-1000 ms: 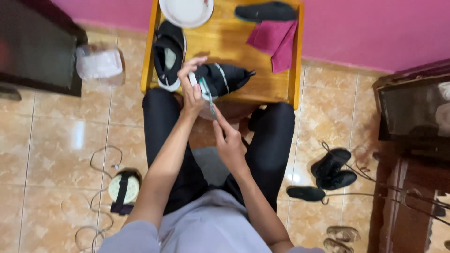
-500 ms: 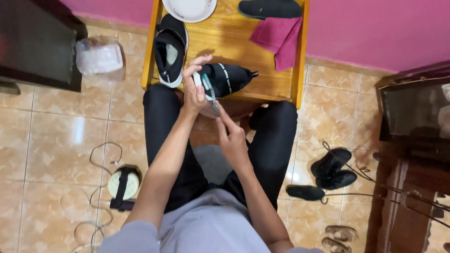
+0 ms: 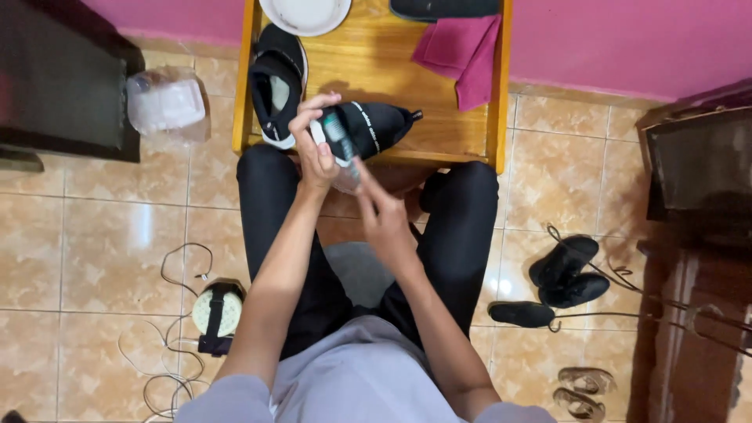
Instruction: The person sits on a low stool and cleans a black sneaker using a toothbrush. They scrub the white sole and the black upper of the shoe, rotating it to access different areas. A second shoe, a plate, and a cloth are visible on the wooden table in front of them.
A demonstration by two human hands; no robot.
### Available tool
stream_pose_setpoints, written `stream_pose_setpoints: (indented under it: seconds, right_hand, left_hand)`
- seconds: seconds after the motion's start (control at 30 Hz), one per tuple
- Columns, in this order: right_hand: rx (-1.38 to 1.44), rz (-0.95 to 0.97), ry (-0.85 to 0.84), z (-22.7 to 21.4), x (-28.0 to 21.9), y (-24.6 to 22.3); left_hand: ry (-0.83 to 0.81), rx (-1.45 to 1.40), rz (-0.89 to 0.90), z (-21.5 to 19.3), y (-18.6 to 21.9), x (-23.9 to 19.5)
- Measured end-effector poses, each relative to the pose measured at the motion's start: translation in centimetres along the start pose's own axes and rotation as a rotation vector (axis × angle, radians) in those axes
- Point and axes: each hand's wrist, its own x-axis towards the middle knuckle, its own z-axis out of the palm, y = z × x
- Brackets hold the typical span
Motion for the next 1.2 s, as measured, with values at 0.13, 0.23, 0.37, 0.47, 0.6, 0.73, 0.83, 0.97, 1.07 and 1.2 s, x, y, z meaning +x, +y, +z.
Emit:
stream_pose_setpoints:
  seconds: [0.13,0.23,0.37,0.47,0.6,0.73,0.83,0.97,1.07,1.2]
  right_hand:
    - [-0.013,-0.018,0.002,0.3,0.0,-1.1]
    - [0.073,0.004,0.103,0.6,0.0,2.3]
    - [-0.086,-0.001,0.091,1.2,-1.8,3.7]
    - [-0.125,-0.017,0.121,1.6,-1.2,7.2]
    - [-0.127,-0.058,0.115,2.0,-2.6,1.7]
    - [-0.169,0.006,0.151,2.3,-2.2,6.8]
    - [-0.186,-0.026,0.182,2.4,-2.0,7.5]
    - [-0.221,-0.144,0.177,2.5,-1.9,4.5]
    - [-0.302,-0.1,0.229,2.7,-1.4,7.2]
    - [-0.349,-0.11,0.2,3.8,-1.9,4.4]
  left_hand:
    - [0.005,-0.019,0.005,0.1,-1.2,0.2]
    - [0.04,0.064,-0.031,-0.1,-0.4,0.0]
    - [0.071,0.081,-0.087,-0.1,0.1,0.5]
    - [0.043,0.122,-0.077,0.1,0.7,1.4]
    - [0.02,0.253,-0.077,-0.4,0.3,0.0]
    - [0.046,0.253,-0.099,0.1,1.3,1.0]
    - [0.065,0.255,-0.109,0.4,1.9,1.6]
    - [0.107,0.25,-0.171,0.0,1.5,0.6]
    - [0.1,0.305,-0.225,-0.5,1.4,0.0]
    - [0.093,0.35,-0.271,-0.3,1.1,0.7]
